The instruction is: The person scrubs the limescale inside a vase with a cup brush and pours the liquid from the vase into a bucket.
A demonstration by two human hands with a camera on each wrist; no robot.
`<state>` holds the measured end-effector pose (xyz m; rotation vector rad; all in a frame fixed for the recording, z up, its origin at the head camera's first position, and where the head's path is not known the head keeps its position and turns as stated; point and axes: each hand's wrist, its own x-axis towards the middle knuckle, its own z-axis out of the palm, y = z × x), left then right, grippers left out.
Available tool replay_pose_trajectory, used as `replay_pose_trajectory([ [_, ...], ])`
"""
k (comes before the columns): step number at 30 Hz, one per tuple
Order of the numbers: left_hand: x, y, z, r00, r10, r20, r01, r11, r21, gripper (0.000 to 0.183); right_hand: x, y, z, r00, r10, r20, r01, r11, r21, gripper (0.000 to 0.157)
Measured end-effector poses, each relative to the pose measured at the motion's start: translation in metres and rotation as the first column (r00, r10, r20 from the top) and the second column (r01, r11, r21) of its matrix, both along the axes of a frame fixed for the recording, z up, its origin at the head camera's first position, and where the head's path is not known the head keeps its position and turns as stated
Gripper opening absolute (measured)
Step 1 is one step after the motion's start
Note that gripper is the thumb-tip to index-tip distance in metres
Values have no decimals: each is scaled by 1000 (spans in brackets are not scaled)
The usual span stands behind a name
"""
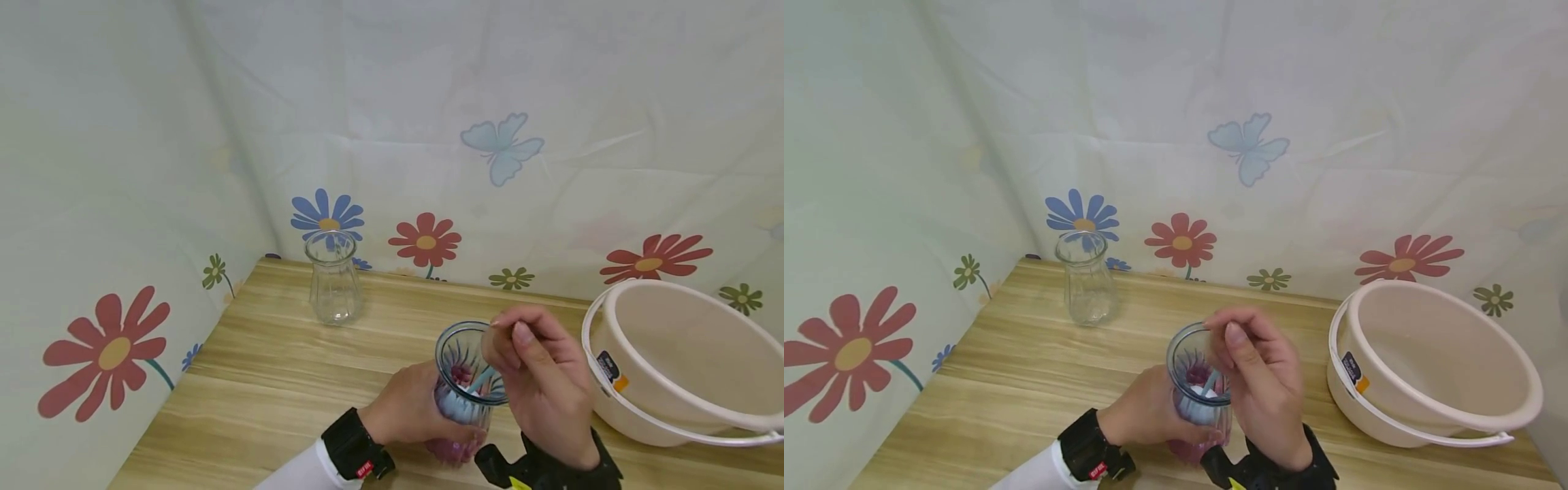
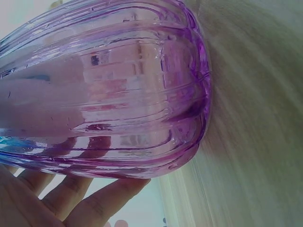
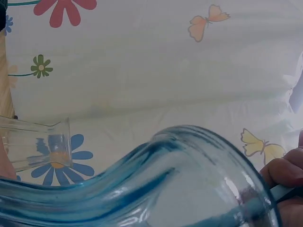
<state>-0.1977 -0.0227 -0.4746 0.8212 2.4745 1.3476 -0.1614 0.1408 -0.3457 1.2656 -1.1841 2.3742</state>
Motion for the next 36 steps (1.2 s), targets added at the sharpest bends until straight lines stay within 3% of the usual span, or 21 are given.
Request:
replay_pose_trajectory([
  [7, 0, 0, 0, 1000, -1, -14, 1, 1000, -13, 75, -2, 0, -2, 999, 33, -10, -33, 999, 32, 40],
  [11, 0, 0, 0, 1000, -7, -21, 7, 1000, -5, 76, -1, 1, 1, 1000, 10, 11, -11, 994, 112, 39],
  [16, 0, 0, 1, 1000, -14, -1, 14, 1000, 8, 74, 1, 3, 3, 998, -14, 64, -1, 972, 233, 40],
  [27, 2, -1, 1, 999, -33, -13, 33, 999, 23, 73, 4, 8, 3, 997, 3, 80, -32, 931, 363, 38],
  [36, 2, -1, -1, 999, -34, -16, 35, 999, 36, 73, 3, 7, 0, 998, 12, 57, -32, 937, 348, 38],
])
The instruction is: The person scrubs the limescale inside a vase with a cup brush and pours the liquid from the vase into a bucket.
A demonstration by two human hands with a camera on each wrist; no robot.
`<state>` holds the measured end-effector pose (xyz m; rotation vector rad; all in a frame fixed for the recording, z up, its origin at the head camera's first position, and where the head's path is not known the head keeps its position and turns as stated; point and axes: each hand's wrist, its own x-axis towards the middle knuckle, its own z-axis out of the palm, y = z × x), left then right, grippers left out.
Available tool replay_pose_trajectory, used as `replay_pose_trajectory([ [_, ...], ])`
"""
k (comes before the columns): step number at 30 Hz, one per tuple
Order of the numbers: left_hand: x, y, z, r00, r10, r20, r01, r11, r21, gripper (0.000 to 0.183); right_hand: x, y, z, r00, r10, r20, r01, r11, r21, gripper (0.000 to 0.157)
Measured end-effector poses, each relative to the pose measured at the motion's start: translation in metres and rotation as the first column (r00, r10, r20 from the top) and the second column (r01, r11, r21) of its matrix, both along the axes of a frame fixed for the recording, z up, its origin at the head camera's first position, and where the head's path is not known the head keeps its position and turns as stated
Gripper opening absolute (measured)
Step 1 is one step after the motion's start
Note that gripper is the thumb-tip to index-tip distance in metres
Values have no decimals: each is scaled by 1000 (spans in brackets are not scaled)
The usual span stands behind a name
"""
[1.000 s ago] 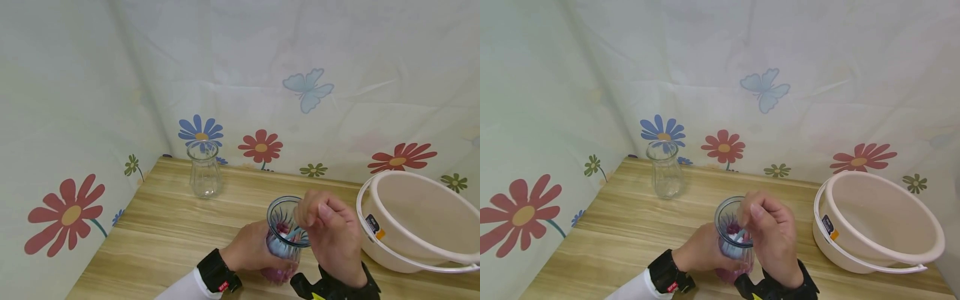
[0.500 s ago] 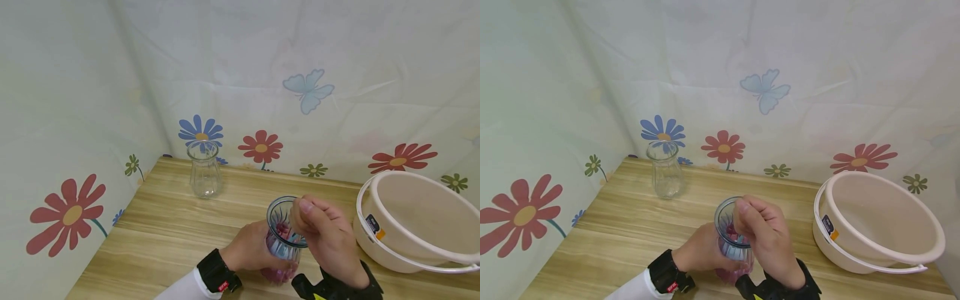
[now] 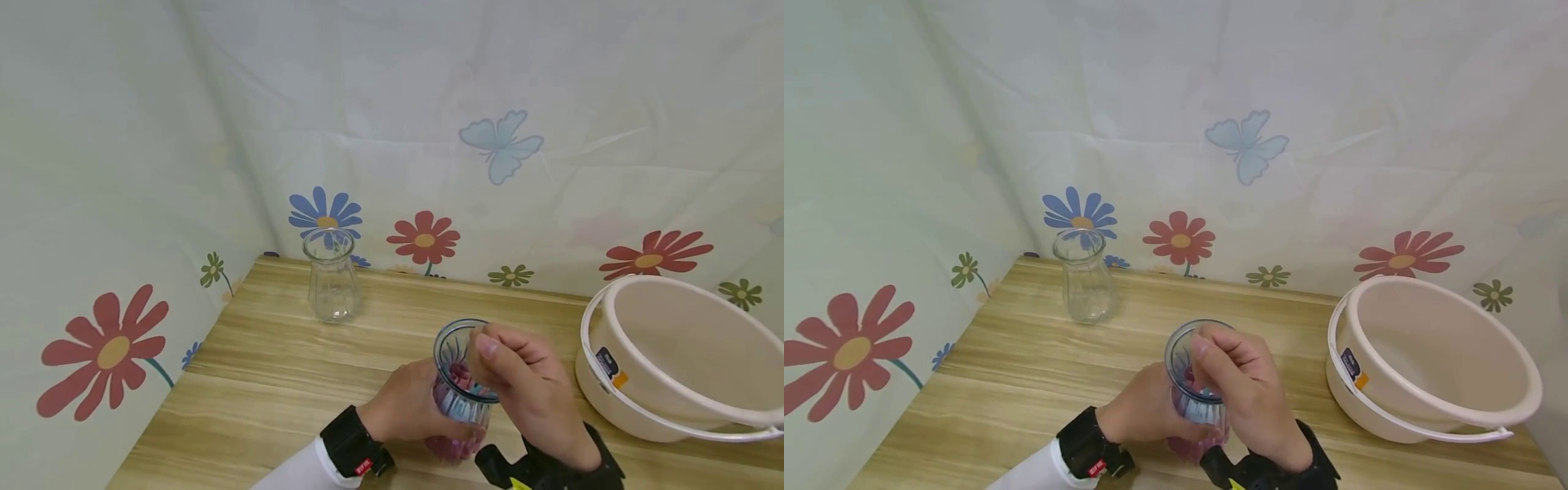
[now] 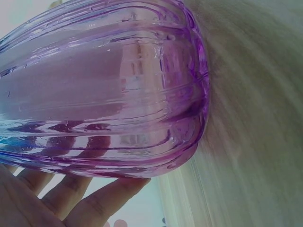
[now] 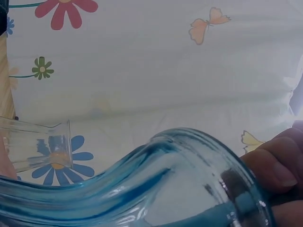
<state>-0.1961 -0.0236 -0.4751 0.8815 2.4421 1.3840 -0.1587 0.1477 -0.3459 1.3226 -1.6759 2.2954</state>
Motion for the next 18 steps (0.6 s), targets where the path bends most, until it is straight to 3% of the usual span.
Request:
replay_pose_trajectory([
  [12, -2, 0, 2, 1000, 23, -6, -23, 999, -39, 74, 3, -6, -1, 993, -114, -32, 113, 993, -36, 35],
  [18, 0, 1, 2, 999, 34, 2, -33, 999, -36, 75, 3, -9, -1, 984, -178, 26, 179, 976, -124, 37],
])
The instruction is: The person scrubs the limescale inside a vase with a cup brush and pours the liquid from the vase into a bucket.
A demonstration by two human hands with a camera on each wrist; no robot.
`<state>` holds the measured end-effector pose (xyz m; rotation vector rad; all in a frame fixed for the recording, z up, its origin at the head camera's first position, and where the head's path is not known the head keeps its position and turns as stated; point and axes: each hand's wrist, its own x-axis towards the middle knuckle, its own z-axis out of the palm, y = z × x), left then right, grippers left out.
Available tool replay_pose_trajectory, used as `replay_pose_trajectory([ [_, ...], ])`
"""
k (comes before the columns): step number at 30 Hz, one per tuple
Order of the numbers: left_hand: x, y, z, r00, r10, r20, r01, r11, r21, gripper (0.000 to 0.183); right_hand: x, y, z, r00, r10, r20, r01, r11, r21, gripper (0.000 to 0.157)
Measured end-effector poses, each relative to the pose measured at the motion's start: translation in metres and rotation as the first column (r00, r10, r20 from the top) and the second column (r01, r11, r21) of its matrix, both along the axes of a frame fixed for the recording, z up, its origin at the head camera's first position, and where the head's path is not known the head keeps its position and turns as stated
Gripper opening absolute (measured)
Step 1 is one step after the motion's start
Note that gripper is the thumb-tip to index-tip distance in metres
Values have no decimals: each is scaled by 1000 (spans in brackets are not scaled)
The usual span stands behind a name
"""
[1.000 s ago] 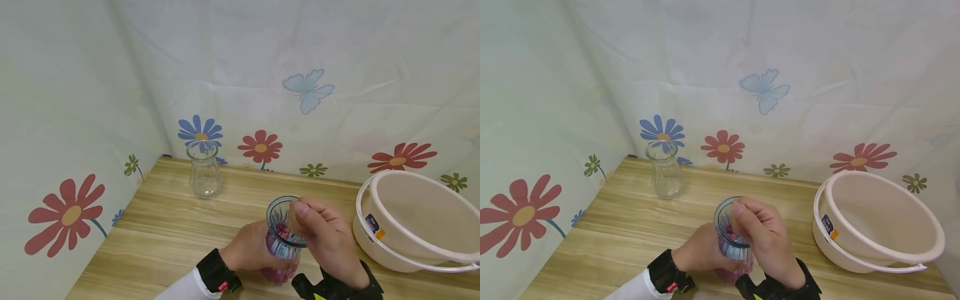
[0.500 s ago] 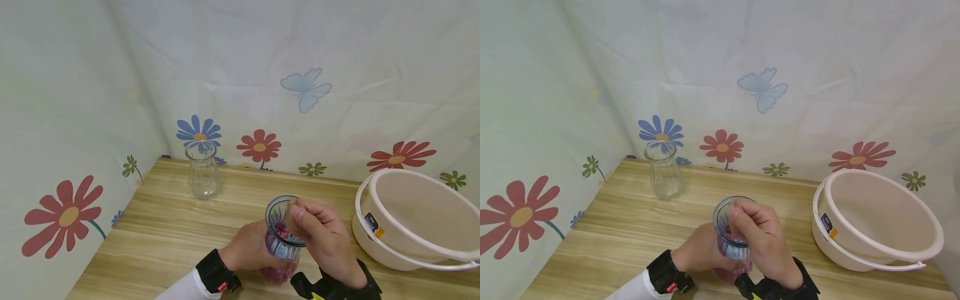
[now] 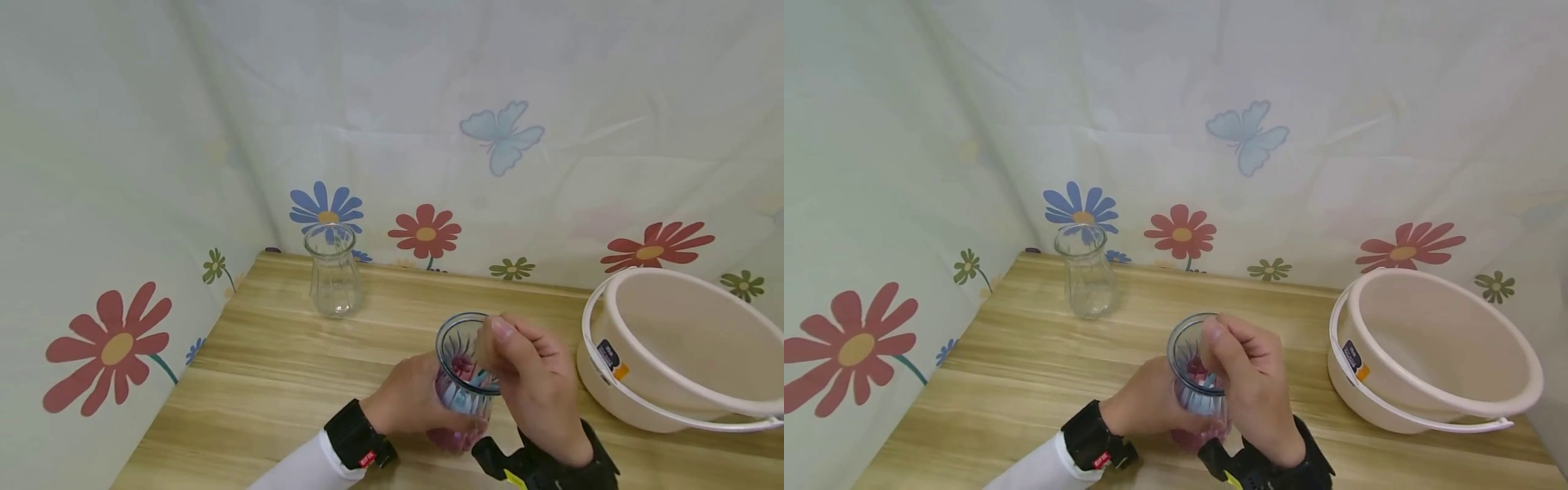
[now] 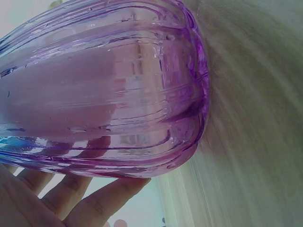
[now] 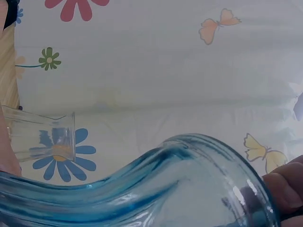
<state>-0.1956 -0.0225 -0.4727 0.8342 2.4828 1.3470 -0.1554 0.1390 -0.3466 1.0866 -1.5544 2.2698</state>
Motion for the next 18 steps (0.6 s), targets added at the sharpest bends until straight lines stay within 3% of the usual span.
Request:
replay_pose_trajectory([
  [5, 0, -1, 2, 999, 7, 31, -8, 1000, 6, 74, -1, 0, 11, 996, -76, 42, 74, 996, 41, 38],
  [18, -1, 1, 2, 999, 15, 47, -13, 999, -37, 74, -10, 0, 37, 996, -88, -33, 89, 996, 26, 37],
])
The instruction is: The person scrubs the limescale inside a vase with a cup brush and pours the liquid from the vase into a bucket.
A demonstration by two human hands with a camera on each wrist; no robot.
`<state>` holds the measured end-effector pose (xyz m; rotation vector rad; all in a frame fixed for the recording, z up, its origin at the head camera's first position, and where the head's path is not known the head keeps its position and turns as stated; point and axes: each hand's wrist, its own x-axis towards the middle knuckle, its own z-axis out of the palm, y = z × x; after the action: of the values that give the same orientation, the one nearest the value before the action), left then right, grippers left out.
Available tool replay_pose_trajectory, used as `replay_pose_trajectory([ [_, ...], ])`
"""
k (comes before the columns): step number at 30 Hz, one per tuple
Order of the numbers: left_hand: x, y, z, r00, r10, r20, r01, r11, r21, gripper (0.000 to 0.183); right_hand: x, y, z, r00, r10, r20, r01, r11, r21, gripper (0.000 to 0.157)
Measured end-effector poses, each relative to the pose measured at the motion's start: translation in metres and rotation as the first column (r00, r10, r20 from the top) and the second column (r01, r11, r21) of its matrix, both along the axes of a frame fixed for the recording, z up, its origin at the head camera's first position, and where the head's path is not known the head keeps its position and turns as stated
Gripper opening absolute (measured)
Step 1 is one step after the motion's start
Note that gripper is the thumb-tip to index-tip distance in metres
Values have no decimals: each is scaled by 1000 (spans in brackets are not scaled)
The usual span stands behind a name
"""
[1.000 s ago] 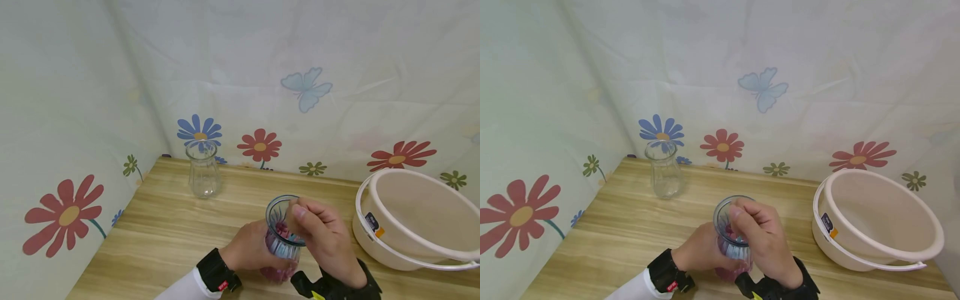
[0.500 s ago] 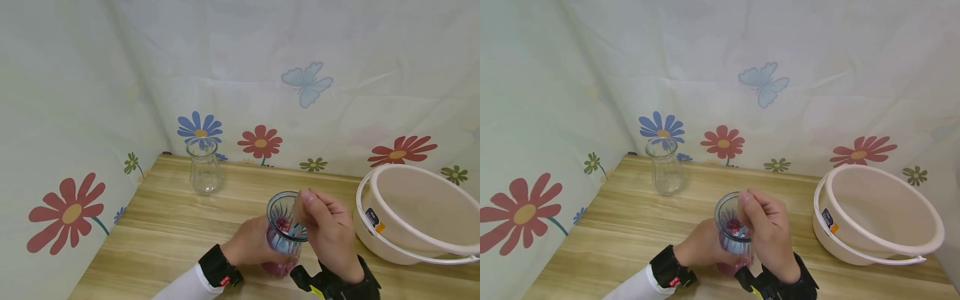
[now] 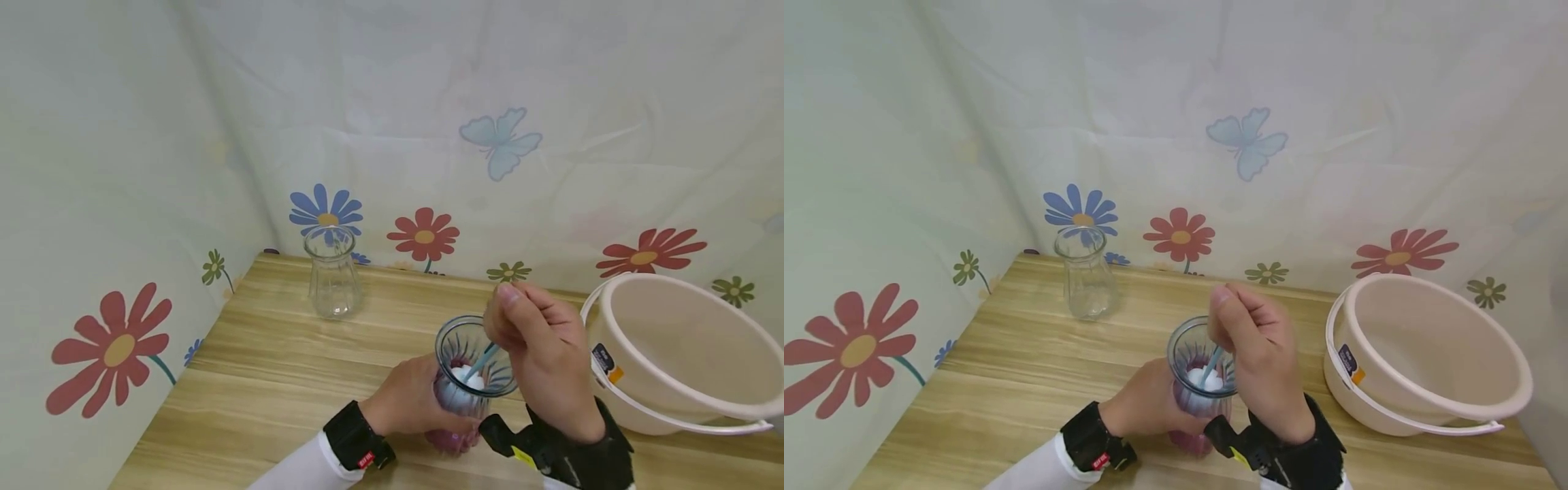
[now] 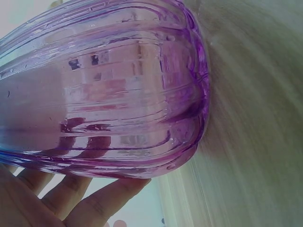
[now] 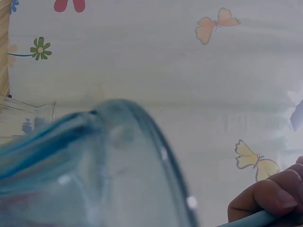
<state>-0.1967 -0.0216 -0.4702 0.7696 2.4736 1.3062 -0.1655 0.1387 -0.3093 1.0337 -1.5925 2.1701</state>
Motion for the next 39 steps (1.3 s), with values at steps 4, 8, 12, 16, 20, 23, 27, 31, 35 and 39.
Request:
replay_pose_trajectory([
  [4, 0, 1, -3, 1000, 10, -8, -10, 1000, -7, 75, 0, -1, 9, 1000, -12, -9, 12, 1000, 1, 37],
  [8, 0, 0, -6, 1000, 9, -10, -9, 1000, 4, 77, 0, -1, 15, 1000, 1, -14, -1, 1000, 0, 38],
  [12, 0, -1, -8, 1000, 2, -3, -2, 1000, 24, 76, 1, -2, 19, 1000, 6, -9, -6, 1000, 4, 38],
  [16, 0, -1, -8, 1000, 3, -4, -3, 1000, 28, 77, 1, -2, 23, 1000, 3, -8, -3, 1000, 19, 38],
  [20, 0, -2, -5, 1000, 6, -15, -5, 1000, 30, 78, 1, -3, 27, 1000, 3, -11, -2, 1000, 20, 38],
  [23, 1, -2, -3, 1000, 10, -19, -10, 1000, 28, 79, 1, -4, 30, 1000, 9, -19, -8, 1000, 12, 38],
  [27, 1, -2, -2, 1000, 13, -13, -13, 1000, 17, 78, 0, -5, 33, 999, 11, -41, -11, 1000, -6, 38],
  [31, 0, -2, -4, 1000, 17, -23, -17, 1000, 2, 79, -1, -4, 38, 999, 1, -52, -2, 1000, -24, 39],
  [35, -1, -2, -5, 999, 16, -35, -16, 1000, -1, 80, 0, -3, 42, 999, 10, -48, -13, 998, -57, 39],
  [39, -2, -3, -6, 998, 11, -55, -12, 1000, -4, 81, 1, 0, 44, 996, 56, -74, -64, 992, -110, 40],
])
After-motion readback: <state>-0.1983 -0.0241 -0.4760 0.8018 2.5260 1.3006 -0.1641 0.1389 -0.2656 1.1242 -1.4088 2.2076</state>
